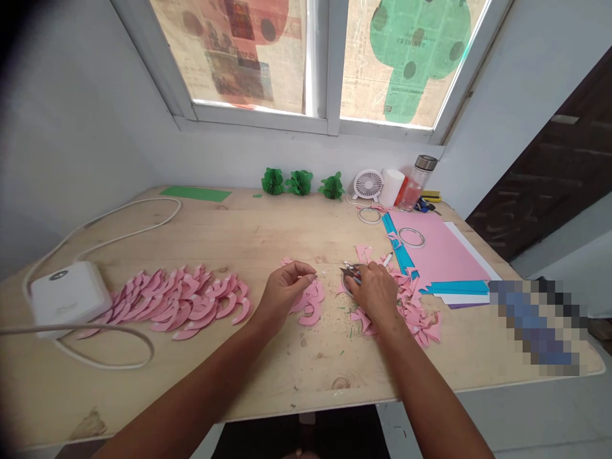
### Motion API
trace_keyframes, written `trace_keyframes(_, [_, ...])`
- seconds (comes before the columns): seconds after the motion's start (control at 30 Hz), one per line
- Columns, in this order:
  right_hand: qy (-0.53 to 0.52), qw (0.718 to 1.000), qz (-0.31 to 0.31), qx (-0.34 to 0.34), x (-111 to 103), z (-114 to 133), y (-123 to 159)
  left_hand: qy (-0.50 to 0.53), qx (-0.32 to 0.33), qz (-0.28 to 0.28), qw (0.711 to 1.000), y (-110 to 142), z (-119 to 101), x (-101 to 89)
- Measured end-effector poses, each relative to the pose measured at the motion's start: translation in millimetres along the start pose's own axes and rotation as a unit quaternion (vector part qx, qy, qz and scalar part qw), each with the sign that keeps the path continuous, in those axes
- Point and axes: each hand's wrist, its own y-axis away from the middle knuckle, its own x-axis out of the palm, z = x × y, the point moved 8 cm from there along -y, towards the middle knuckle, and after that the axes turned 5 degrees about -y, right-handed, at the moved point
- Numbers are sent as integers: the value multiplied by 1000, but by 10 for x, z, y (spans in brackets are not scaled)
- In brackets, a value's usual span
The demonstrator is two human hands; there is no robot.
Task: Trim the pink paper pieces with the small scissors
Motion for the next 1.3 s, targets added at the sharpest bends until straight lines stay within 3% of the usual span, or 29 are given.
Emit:
trace_keyframes(0.17, [-7,1000,-15,-15,-12,-14,-3,12,-16,-5,1000,-1,-3,-10])
trace_keyframes(0.33, [-65,995,-75,-29,-112,-6,0,-15,7,1,1000,16,-32,-11])
trace_keyframes(0.5, [-273,951,-56,-131,-169,281,53,-74,45,15,996,43,-51,10])
trace_keyframes(0.63, [-344,925,-28,-161,-177,448,105,-131,75,17,988,66,-89,27])
trace_keyframes(1.3, [-344,920,-45,-181,-176,511,128,-193,84,26,977,94,-88,93])
